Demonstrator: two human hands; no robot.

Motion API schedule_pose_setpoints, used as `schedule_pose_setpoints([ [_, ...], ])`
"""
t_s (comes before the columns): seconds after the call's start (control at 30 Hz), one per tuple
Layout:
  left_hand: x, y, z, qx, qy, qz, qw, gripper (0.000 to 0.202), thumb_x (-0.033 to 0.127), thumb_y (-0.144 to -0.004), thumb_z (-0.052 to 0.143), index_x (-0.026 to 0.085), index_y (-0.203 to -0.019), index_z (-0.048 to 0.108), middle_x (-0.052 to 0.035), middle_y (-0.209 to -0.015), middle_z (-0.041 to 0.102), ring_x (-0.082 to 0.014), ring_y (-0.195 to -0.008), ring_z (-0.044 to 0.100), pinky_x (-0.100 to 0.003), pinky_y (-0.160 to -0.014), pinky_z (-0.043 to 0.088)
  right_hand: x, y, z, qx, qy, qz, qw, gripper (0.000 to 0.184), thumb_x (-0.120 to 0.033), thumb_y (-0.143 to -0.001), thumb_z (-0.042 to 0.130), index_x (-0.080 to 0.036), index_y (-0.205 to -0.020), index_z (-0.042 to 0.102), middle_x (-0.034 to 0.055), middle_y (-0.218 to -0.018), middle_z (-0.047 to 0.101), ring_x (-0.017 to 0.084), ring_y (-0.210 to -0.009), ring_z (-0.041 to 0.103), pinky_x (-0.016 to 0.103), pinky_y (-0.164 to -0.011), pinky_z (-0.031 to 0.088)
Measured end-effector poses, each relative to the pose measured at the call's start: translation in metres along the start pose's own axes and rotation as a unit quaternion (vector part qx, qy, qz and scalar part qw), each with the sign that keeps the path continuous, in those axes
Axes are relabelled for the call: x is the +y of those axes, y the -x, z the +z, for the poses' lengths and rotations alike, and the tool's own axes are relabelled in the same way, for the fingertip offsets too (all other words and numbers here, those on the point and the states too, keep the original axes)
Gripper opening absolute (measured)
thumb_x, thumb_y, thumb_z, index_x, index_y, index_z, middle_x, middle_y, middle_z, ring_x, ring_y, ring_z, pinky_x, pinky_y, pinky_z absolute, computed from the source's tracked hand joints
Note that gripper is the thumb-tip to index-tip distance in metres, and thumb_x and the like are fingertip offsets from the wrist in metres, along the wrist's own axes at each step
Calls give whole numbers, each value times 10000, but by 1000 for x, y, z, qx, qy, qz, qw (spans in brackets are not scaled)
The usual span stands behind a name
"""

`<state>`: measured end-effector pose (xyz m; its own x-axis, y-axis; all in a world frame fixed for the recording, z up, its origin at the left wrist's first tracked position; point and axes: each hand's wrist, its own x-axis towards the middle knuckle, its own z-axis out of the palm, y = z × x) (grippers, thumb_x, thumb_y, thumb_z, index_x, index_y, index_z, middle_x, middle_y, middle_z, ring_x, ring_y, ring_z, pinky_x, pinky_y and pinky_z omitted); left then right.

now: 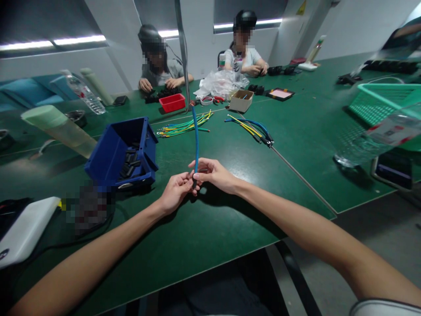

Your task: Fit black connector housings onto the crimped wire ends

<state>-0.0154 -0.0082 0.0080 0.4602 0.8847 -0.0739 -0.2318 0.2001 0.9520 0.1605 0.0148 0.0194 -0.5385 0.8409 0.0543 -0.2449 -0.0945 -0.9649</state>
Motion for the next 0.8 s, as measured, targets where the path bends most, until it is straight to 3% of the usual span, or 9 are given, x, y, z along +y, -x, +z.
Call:
schedule_pose_setpoints([
  [0.27,-6,1,0,11,-60,16,998,346,470,-804,653,139,-854,565,-24,-710,597,-105,-569,530,-242,-556,449,6,-3,-1,-35,-46,1,998,328,-267,-762,748,-191,-1034,580,-7,-803,668,118,-627,640,270,-615,534],
  [0.43,-1,6,4,17,-78,26,996,350,502,-831,612,161,-856,536,-5,-704,578,-110,-589,530,-245,-580,454,3,-2,3,-36,-50,-6,998,354,-287,-751,758,-186,-1035,573,7,-840,668,126,-623,639,299,-629,541],
  [0.63,6,14,13,71,-141,71,985,292,435,-883,574,183,-791,457,4,-715,608,-101,-614,548,-232,-620,441,-3,0,0,38,-28,-12,999,370,-274,-719,782,-193,-1034,606,-9,-843,655,92,-714,603,227,-690,490],
  [0.8,5,11,17,92,-140,41,985,302,402,-829,645,183,-762,449,-25,-793,677,-124,-623,621,-257,-618,483,-5,-1,-7,67,-10,-9,998,383,-279,-719,768,-205,-1064,619,-22,-816,621,82,-688,552,215,-663,470],
])
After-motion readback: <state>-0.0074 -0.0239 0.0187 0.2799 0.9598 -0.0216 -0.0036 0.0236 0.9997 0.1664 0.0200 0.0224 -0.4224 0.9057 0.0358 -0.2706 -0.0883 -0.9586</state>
